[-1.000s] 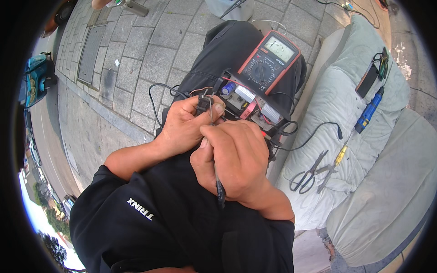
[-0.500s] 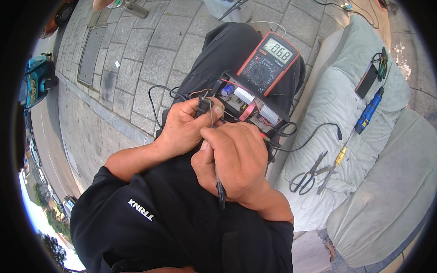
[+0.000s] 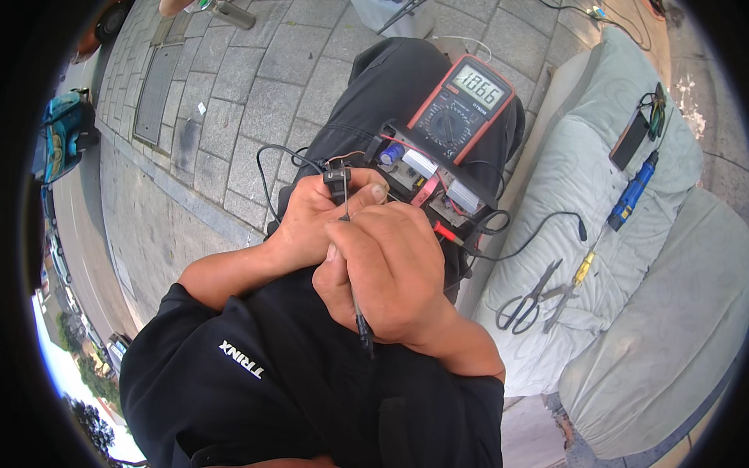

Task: The person sits on the ground and uses a multimeter to test an electronic device and a power adapter. They connect probes to various points on the device and adapter, observe readings, and then pack the multimeter away.

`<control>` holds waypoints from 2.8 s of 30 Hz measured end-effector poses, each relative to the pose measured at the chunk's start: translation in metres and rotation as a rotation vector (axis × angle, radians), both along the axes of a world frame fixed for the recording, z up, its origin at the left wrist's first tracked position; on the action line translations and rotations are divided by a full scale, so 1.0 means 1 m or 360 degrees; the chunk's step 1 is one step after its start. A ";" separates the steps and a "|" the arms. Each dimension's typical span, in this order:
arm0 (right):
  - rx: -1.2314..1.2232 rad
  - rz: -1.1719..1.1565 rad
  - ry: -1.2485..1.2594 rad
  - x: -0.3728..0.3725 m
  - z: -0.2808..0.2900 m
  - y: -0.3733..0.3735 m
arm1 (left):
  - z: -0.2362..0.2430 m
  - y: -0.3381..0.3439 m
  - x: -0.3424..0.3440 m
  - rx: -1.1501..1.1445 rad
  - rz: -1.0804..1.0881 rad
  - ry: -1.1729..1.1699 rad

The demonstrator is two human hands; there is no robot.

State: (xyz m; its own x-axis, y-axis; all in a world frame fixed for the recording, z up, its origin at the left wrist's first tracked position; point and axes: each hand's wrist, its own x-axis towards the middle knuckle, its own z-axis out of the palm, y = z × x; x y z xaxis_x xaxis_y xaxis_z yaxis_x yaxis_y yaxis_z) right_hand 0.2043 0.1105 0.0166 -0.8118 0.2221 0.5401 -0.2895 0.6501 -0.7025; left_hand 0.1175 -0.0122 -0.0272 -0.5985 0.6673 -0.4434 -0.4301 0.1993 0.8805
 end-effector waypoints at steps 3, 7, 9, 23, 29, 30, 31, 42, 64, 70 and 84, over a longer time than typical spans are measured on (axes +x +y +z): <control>0.0014 0.0033 -0.0035 0.001 0.001 0.000 | 0.001 -0.001 -0.002 0.0044 -0.0039 0.0007; 0.0012 0.0043 -0.0040 0.001 0.000 0.000 | -0.002 -0.001 -0.001 0.0069 -0.0038 0.0050; 0.0023 0.0038 -0.0040 0.001 -0.001 -0.001 | -0.002 -0.001 -0.002 0.0059 -0.0050 0.0063; 0.0056 -0.0068 -0.0030 0.004 0.003 0.003 | 0.004 0.002 -0.001 -0.0031 0.0041 -0.0003; 0.0050 -0.0075 -0.0125 0.010 0.005 0.006 | 0.004 0.004 -0.001 -0.0007 0.0039 -0.0001; 0.0052 -0.0079 -0.0127 0.010 0.005 0.007 | 0.004 0.004 -0.001 0.0001 0.0045 -0.0008; 0.0051 -0.0081 -0.0128 0.011 0.005 0.007 | 0.004 0.005 -0.001 0.0006 0.0054 -0.0014; 0.0047 -0.0091 -0.0142 0.013 0.005 0.008 | 0.005 0.004 -0.001 -0.0007 0.0074 -0.0087; 0.0259 -0.0360 -0.0495 0.061 0.008 0.028 | 0.038 -0.005 -0.008 0.0359 -0.0317 -0.0286; 0.0476 -0.0971 -0.0295 0.112 0.025 0.069 | 0.039 -0.023 -0.025 0.0600 -0.0359 -0.0146; 0.1446 -0.2511 -0.1142 0.376 0.062 0.231 | 0.073 -0.074 -0.165 0.0899 -0.0279 0.0491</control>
State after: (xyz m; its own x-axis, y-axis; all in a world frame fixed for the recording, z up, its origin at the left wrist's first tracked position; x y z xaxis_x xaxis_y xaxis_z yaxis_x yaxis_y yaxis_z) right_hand 0.5808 0.3414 0.0782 -0.2833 0.7415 0.6083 0.9569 0.1759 0.2312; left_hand -0.0474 -0.0860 0.0461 -0.5032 0.8458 0.1772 -0.1450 -0.2848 0.9476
